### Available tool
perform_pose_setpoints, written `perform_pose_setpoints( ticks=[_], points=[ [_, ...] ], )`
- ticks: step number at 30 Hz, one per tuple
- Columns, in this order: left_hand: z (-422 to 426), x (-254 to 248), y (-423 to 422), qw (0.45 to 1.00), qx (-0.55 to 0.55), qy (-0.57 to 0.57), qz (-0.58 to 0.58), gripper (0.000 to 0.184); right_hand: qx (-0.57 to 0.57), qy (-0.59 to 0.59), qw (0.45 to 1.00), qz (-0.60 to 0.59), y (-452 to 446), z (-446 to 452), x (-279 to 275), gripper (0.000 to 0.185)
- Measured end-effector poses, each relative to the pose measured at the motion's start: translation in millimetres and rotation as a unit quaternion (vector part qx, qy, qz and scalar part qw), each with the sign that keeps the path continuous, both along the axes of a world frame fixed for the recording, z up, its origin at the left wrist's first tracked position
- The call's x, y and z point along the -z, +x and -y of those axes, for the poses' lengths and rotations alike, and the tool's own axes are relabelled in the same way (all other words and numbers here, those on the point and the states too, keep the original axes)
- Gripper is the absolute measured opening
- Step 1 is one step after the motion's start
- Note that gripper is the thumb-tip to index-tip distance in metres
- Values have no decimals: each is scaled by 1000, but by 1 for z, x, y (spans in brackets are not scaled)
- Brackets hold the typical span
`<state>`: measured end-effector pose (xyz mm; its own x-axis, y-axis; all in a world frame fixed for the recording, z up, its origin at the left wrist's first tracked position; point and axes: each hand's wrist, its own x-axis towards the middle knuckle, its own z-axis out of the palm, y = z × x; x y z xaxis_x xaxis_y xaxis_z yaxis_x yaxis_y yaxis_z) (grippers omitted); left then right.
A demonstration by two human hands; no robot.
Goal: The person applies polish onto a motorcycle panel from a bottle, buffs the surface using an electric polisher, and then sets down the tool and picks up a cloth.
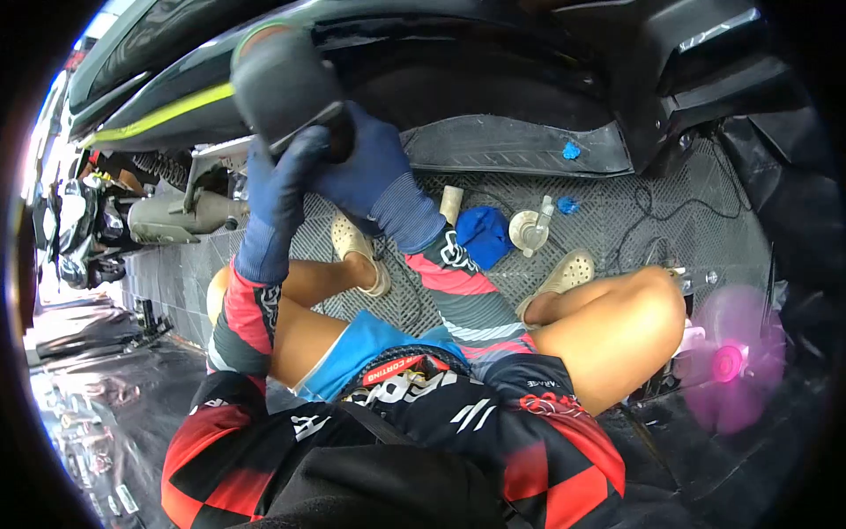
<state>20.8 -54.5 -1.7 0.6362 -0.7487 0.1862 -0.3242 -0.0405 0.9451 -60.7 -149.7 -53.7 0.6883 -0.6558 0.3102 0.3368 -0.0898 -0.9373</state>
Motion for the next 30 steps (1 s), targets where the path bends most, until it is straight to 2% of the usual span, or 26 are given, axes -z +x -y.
perform_pose_setpoints(
  ticks=[1,3,4,6,8,10,16,18,20,22,23,24,25,26,27,28,29,30],
  points=[
    [-2,5,3,1000,-3,-24,-19,50,-26,-33,999,-29,0,6,-1,62],
    [-1,10,6,998,14,-53,-42,40,10,-40,999,-27,-3,8,6,63],
    [3,12,8,998,21,-46,-45,40,36,-54,998,-24,-4,8,9,64],
    [10,10,9,995,91,45,-17,42,55,-32,998,-7,-5,8,31,66],
    [21,9,-1,995,90,51,-9,42,90,-46,994,-30,-11,11,42,67],
    [33,8,-4,983,139,113,47,42,105,2,994,8,-14,12,54,67],
    [62,16,-18,979,158,112,63,42,138,6,990,0,-23,29,77,67],
    [67,18,-18,979,154,113,68,42,164,-29,986,-7,-26,33,77,69],
    [73,19,-12,966,171,149,124,48,165,-33,986,-4,-25,33,85,65],
    [78,15,-17,965,181,160,100,53,159,-39,986,-1,-21,32,89,61],
    [82,15,-17,963,195,165,85,58,221,-169,959,-46,-18,34,94,56],
    [86,20,-12,958,217,170,76,67,276,-298,910,-84,-15,34,98,52],
    [88,24,-14,961,217,157,73,70,230,-230,942,-83,-19,33,104,41],
    [90,26,-15,964,215,142,71,73,214,-239,944,-77,-21,31,103,41],
    [91,26,-12,958,209,152,122,80,224,-244,937,-115,-21,29,101,47],
    [90,27,-10,962,195,147,121,80,236,-248,927,-153,-21,26,100,52],
    [88,28,-8,956,175,170,162,82,178,-181,955,-151,-22,24,95,58],
    [85,28,-5,947,158,194,204,85,170,-188,956,-151,-19,21,89,58]
  ],
)
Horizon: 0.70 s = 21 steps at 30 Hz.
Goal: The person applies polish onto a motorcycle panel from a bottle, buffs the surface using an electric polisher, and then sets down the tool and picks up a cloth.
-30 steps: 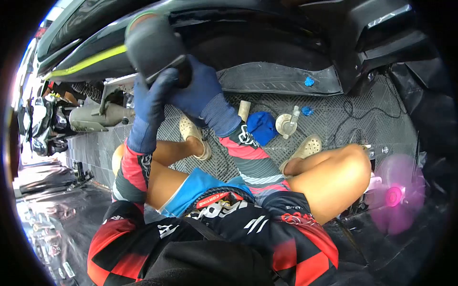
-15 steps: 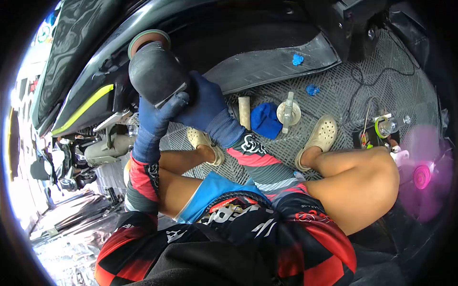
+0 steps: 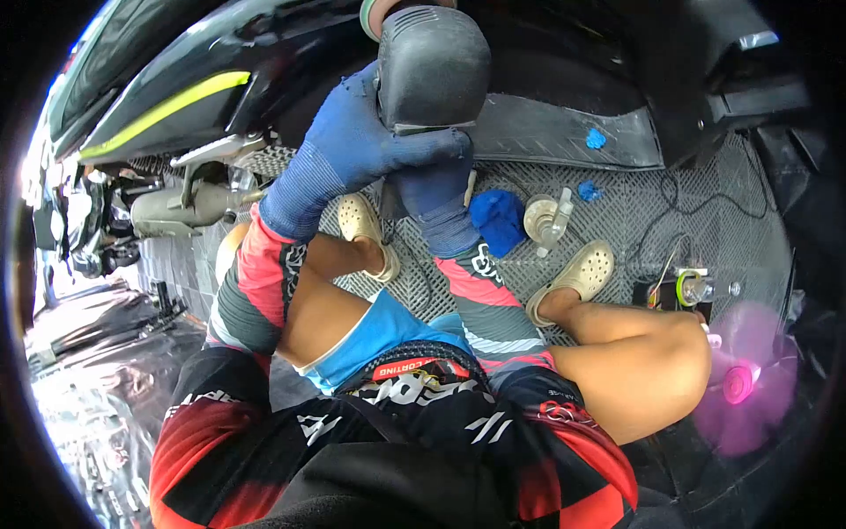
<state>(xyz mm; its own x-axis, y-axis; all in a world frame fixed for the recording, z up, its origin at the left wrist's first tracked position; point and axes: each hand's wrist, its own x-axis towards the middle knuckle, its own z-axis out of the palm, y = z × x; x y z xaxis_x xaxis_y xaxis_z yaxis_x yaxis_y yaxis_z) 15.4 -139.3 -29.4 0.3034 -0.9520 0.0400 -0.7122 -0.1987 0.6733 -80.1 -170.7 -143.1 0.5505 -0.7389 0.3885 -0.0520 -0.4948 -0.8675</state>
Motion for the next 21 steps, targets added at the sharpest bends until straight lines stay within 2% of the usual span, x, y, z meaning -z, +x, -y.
perform_pose_setpoints(
  ticks=[2,3,5,6,8,9,11,14,15,18,19,21],
  points=[
    [-11,-5,5,999,2,-34,-20,84,66,-44,993,89,5,-3,-10,33],
    [-17,-8,7,997,3,-48,-56,82,65,-54,993,85,7,-4,-14,33],
    [-30,-12,13,992,4,-71,-99,80,-6,23,995,96,11,-10,-21,46],
    [-38,-14,16,990,-8,-68,-127,75,-10,15,996,91,11,-11,-24,46],
    [-55,-20,19,985,-26,-69,-155,71,-47,-50,997,45,15,-17,-32,63],
    [-62,-29,19,980,-37,-76,-178,67,-52,-53,996,44,16,-20,-39,63],
    [-73,-34,22,969,-47,-108,-215,53,-128,102,983,86,16,-24,-57,67],
    [-84,-42,22,954,-75,-141,-256,48,-135,118,981,70,17,-29,-79,64],
    [-84,-38,23,955,-75,-172,-229,43,-130,142,980,45,16,-30,-87,65],
    [-83,-35,23,965,-83,-161,-191,43,-126,123,981,85,18,-25,-79,66],
    [-80,-32,21,959,-64,-170,-219,44,-117,118,982,95,18,-24,-74,66],
    [-72,-28,18,965,-52,-161,-200,44,-96,96,986,97,15,-19,-67,66]
  ],
)
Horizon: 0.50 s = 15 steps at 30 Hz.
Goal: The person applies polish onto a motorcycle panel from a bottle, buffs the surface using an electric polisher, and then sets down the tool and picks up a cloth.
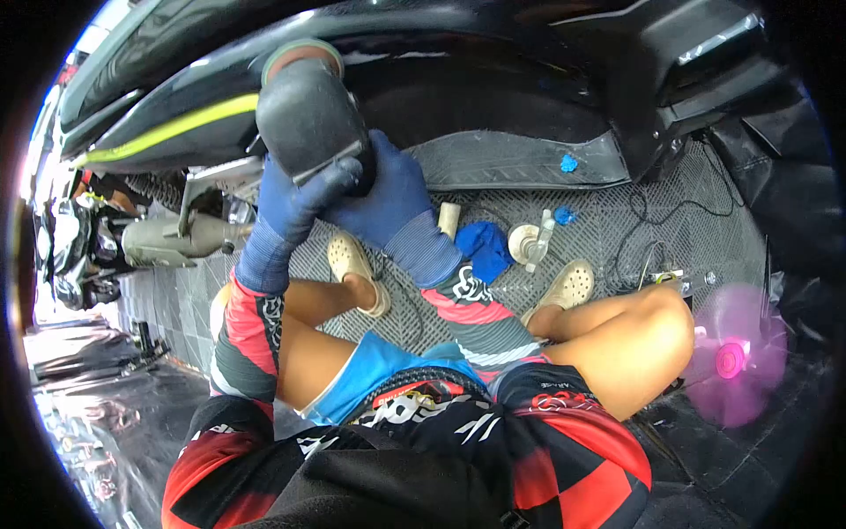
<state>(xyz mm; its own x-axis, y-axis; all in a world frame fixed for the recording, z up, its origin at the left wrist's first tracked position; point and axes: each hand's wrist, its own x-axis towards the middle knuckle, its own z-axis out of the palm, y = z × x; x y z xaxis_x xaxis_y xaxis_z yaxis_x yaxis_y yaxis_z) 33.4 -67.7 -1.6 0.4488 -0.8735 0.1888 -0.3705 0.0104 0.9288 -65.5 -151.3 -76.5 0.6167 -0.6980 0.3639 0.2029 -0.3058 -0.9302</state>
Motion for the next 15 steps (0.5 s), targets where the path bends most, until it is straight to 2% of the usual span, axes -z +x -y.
perform_pose_setpoints(
  ticks=[2,6,15],
  points=[
    [7,1,-2,999,11,30,12,43,22,8,1000,1,-7,3,3,66],
    [25,6,-13,999,37,16,-9,43,54,16,998,-3,-19,15,10,65],
    [26,3,-19,1000,14,1,1,38,23,33,999,1,-22,18,8,64]
  ],
)
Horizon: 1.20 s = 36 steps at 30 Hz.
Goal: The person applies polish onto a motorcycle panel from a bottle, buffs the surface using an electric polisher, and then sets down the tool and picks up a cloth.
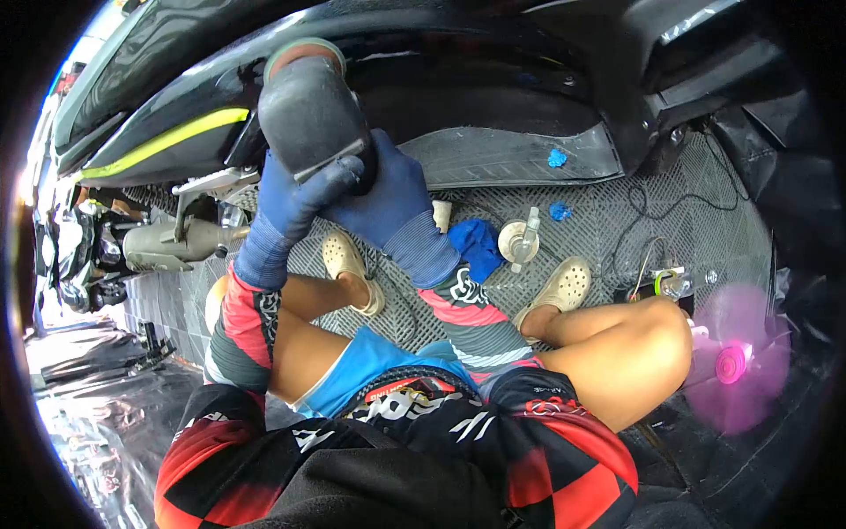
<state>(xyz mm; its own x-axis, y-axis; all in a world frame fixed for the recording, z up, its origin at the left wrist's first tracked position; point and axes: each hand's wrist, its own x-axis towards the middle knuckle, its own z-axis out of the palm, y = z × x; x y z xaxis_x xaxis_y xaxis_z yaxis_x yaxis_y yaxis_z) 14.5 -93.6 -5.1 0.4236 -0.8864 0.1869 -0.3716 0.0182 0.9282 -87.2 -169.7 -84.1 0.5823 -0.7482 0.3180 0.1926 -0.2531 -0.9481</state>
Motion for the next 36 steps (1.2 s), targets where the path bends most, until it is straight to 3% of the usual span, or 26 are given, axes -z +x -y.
perform_pose_setpoints(
  ticks=[2,6,11,20,26,28,29,31,32,34,35,36],
  points=[
    [-9,-13,5,999,-2,39,-20,38,-21,-4,1000,3,3,-5,-12,64],
    [-28,-27,13,998,-47,9,-50,37,-58,-16,998,-36,8,-12,-50,64],
    [-31,-32,15,993,-51,-43,-100,39,-84,-22,995,-50,14,-15,-57,64],
    [-9,1,6,1000,8,19,-9,42,-33,20,999,-17,-2,-6,-4,65],
    [20,27,3,993,50,90,53,57,-4,24,999,-29,-16,10,26,65],
    [29,30,-1,990,55,114,67,64,35,-14,999,-15,-15,13,39,36],
    [33,31,-2,989,56,115,69,64,36,-13,999,-14,-14,14,44,36],
    [38,32,-3,986,62,135,82,68,2,71,997,8,-13,16,52,65],
    [39,31,-3,985,63,136,83,68,2,72,997,9,-13,18,51,65],
    [39,27,-2,981,54,144,119,71,17,-34,999,-16,-14,21,50,64],
    [39,25,-2,981,55,147,116,71,16,-31,999,-18,-13,20,50,64],
    [38,23,-1,984,58,133,106,72,37,-43,998,-11,-10,19,50,47]
  ],
)
